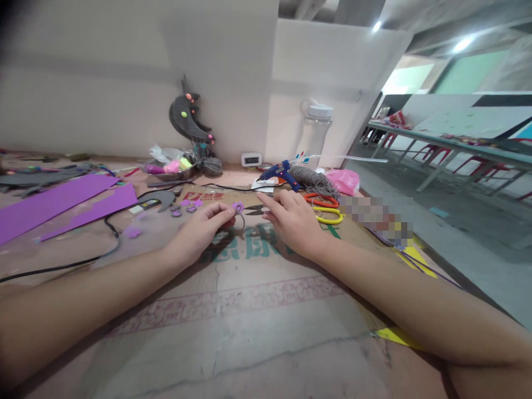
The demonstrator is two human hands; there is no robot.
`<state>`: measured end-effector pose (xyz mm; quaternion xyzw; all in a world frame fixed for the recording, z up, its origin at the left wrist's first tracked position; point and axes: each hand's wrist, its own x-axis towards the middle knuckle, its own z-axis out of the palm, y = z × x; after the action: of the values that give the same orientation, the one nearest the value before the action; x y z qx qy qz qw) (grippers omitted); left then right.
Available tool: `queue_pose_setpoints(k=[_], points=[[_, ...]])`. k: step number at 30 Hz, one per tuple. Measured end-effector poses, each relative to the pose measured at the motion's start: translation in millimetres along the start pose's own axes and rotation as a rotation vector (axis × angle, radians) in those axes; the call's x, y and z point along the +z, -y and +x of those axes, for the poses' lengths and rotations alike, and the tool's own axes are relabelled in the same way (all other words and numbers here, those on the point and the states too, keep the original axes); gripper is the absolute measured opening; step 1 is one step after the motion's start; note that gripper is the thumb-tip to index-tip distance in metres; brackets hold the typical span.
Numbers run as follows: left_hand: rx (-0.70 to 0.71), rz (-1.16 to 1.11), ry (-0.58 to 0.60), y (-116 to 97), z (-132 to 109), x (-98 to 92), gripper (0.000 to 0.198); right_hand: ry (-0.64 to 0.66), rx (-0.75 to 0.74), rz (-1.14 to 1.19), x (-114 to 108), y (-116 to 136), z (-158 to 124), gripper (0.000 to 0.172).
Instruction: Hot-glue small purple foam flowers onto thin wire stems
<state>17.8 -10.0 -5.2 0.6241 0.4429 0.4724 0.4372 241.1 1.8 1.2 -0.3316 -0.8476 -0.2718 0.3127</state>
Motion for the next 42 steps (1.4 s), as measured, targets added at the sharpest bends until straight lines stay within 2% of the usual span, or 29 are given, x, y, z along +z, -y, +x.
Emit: queue_pose_setpoints(k=[6,14,22,31,42], points=[[0.011,-0.008,0.029,-0.9,-0.2,0.4,0.03,-0.02,-0.074,-0.013,-2.3,4.8,1.2,0.035],[0.008,0.009,0.041,-1.7,-0.3,0.4,0.027,-0.005,-0.058,0.001,-0.3,3.9,1.2,0.035],[-0.001,-0.052,0.115,-0.3,-1.5,1.7,0.027,0.047,-0.062,0.028,-0.4,3.9,0.2,0.038],[-0.016,-0.037,0.142,-1.6,-1.0,1.4,0.026,0.041,-0.07,-0.033,0.6,2.3,0.4,0.032],[0.034,-0.028,0.177,1.3,-1.2,-1.4,0.031,0.055,-0.079,-0.04,1.8,1.2,0.0,0.032]])
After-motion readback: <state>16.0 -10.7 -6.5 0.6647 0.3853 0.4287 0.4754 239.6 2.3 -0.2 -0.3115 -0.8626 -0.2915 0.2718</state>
